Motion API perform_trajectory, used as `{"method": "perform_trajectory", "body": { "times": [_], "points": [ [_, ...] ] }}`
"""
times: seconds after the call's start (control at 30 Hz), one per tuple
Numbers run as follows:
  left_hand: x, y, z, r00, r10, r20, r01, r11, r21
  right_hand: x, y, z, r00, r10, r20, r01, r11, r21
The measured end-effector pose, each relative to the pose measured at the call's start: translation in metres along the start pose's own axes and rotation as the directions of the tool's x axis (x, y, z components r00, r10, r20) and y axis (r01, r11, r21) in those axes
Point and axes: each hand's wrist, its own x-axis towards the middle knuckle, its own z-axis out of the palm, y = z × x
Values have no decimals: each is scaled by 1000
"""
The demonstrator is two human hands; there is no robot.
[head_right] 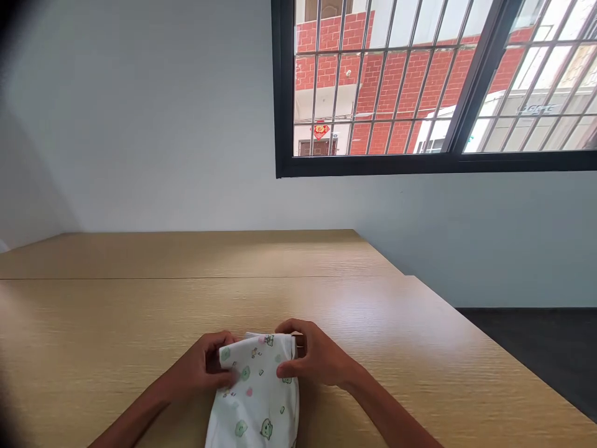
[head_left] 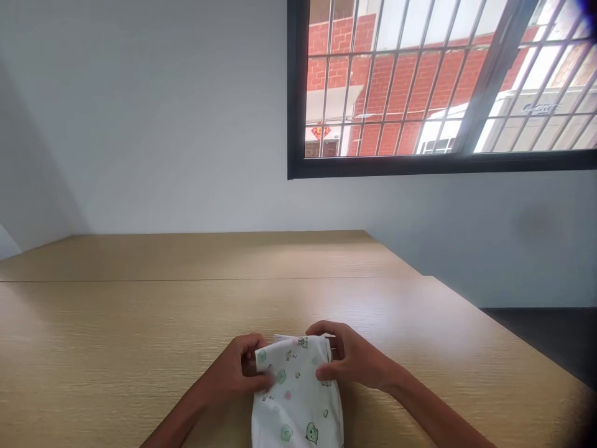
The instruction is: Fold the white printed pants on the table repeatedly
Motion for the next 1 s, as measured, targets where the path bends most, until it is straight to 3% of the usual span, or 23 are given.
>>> {"method": "perform_trajectory", "body": {
  "times": [0.07,0.2,0.37,0.47,0.57,0.63,0.7,0.77,0.83,0.9,1.0],
  "points": [
    [0,1,2,1000,14,7,-14,999,-38,0,-3,3,1000,14,-5,-14,1000,-9],
    [-2,11,8,999,47,10,-44,972,-229,-2,-6,11,995,-94,38,92,995,45],
    [-6,16,13,994,61,-92,-77,980,-185,-4,-4,17,980,-194,-38,196,979,48],
    [-9,17,16,995,21,-96,-50,952,-303,-9,-9,20,984,-179,-9,178,972,156],
    [-11,21,22,987,-150,-62,84,798,-597,-11,-17,26,993,-91,69,49,884,464],
    [-9,24,24,954,-299,-36,173,641,-748,-9,-19,29,999,-5,49,-27,780,626],
    [-3,25,24,918,-394,-41,203,556,-806,-3,-14,30,994,112,-17,-67,706,705],
    [3,21,22,904,-421,-74,199,568,-799,3,-5,26,971,220,-97,-89,704,705],
    [8,15,17,895,-428,-123,197,626,-754,7,3,21,948,266,-177,-104,780,617],
    [10,10,14,901,-404,-159,201,714,-670,8,8,16,941,232,-246,-96,881,463],
    [6,6,13,962,-236,-139,142,864,-483,7,11,14,945,116,-306,-42,970,238]
  ]
}}
